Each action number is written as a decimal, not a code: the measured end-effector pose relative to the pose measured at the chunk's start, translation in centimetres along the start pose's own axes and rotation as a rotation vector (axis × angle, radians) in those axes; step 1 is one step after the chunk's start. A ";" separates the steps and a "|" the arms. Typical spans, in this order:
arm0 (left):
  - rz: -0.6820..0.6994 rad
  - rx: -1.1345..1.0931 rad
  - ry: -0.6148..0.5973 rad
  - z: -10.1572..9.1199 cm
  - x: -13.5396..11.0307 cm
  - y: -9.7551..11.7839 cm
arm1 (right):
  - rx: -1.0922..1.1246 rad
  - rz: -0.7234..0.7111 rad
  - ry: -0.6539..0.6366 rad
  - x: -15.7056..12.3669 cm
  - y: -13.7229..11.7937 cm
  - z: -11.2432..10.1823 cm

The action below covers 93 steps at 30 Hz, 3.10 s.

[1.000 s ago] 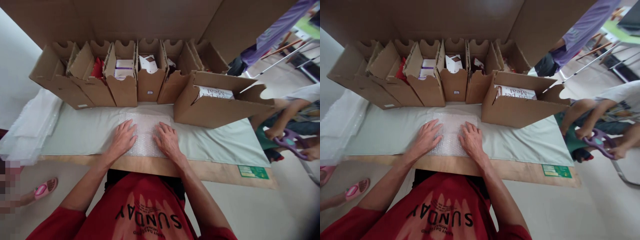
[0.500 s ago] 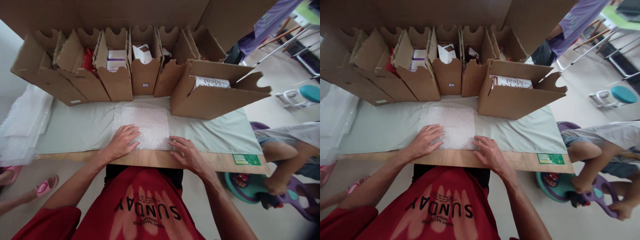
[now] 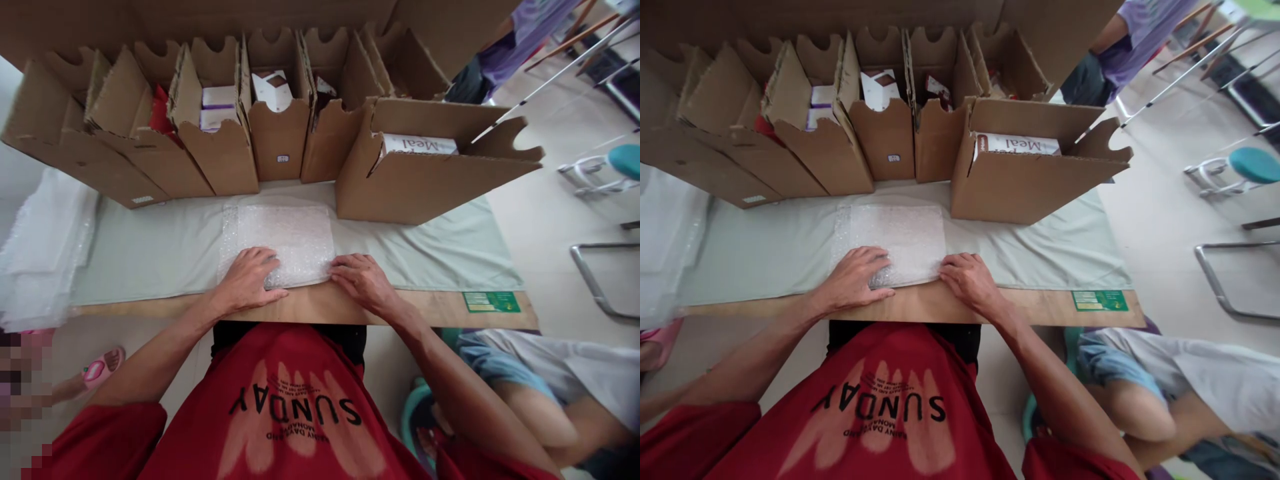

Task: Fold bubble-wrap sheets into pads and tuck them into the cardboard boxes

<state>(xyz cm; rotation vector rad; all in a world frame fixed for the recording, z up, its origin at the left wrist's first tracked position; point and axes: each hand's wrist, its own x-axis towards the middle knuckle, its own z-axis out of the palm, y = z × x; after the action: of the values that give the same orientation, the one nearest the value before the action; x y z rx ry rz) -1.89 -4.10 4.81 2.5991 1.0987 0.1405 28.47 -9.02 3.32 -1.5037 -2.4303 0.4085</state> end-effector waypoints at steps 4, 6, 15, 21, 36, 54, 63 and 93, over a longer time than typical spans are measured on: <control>-0.030 0.038 0.011 0.2 0.4 0.6 | 0.121 0.027 -0.078 1.1 1.1 -0.3; -0.045 0.053 0.017 0.3 0.5 0.9 | 0.190 0.044 -0.110 1.7 1.5 -0.5; -0.119 0.021 0.002 0.3 1.1 0.5 | 0.313 0.152 -0.042 1.9 1.0 -1.4; -0.156 -0.088 0.016 -0.2 1.9 -0.2 | 0.265 0.072 0.136 1.4 0.0 -0.1; -0.406 -0.605 0.132 -3.6 -4.4 -4.0 | 0.749 0.383 0.198 0.6 -0.1 0.1; -0.651 -0.557 0.391 0.4 -2.3 -3.4 | 0.720 0.583 0.402 3.4 -0.2 2.8; -0.630 -0.820 0.281 -1.0 -2.5 -4.2 | 0.597 0.594 0.418 3.8 -0.4 2.8; -0.768 -0.977 0.305 -1.8 -2.0 -3.7 | 0.759 0.554 0.358 3.9 -0.8 2.0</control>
<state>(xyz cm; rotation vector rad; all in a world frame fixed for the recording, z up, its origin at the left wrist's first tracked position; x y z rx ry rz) -6.21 -2.66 5.33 1.2373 1.5302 0.6934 25.42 -6.04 2.04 -1.6466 -1.3163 0.9381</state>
